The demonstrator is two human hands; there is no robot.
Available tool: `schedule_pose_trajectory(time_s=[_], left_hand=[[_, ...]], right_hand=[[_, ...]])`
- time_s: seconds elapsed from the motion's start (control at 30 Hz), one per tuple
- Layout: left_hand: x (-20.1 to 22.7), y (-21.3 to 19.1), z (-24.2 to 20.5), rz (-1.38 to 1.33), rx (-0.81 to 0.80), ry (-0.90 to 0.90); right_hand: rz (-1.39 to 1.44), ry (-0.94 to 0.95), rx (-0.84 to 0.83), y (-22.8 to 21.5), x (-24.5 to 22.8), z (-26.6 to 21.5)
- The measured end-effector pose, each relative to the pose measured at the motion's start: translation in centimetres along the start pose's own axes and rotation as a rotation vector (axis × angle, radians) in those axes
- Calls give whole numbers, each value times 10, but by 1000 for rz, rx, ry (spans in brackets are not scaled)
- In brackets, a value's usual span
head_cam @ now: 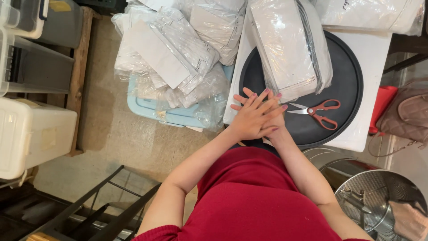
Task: The person stacks white rectangular items, places them into a clear plastic bag, seals the bag with tape, and writes details on the bag with a marker. The person uses scissors to cut the tape and a marker to label the package.
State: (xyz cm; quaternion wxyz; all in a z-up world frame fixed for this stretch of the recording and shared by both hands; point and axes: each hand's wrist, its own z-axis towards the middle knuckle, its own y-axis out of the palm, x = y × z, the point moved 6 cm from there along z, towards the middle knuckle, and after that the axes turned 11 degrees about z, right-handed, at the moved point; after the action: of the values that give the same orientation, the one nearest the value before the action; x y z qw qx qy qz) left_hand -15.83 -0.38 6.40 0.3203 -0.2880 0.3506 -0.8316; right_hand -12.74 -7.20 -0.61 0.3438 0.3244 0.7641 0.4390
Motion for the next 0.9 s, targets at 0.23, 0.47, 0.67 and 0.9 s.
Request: schedule_pose_trajectory(time_s=[0.23,0.47,0.67,0.9], left_hand=[[-38,8,-37,3,-78,-12],[-50,-4,-47,42,-147,-59],[-52,-9,-51,29,-158,-92],[-61,-10,-71,43,-135,-174]], right_hand=[[209,170,-13,5,29,-3],[220,224,-246,68,38,-28],[241,187,-283,82,41,-34],[134,188,-235,46,43,-22]])
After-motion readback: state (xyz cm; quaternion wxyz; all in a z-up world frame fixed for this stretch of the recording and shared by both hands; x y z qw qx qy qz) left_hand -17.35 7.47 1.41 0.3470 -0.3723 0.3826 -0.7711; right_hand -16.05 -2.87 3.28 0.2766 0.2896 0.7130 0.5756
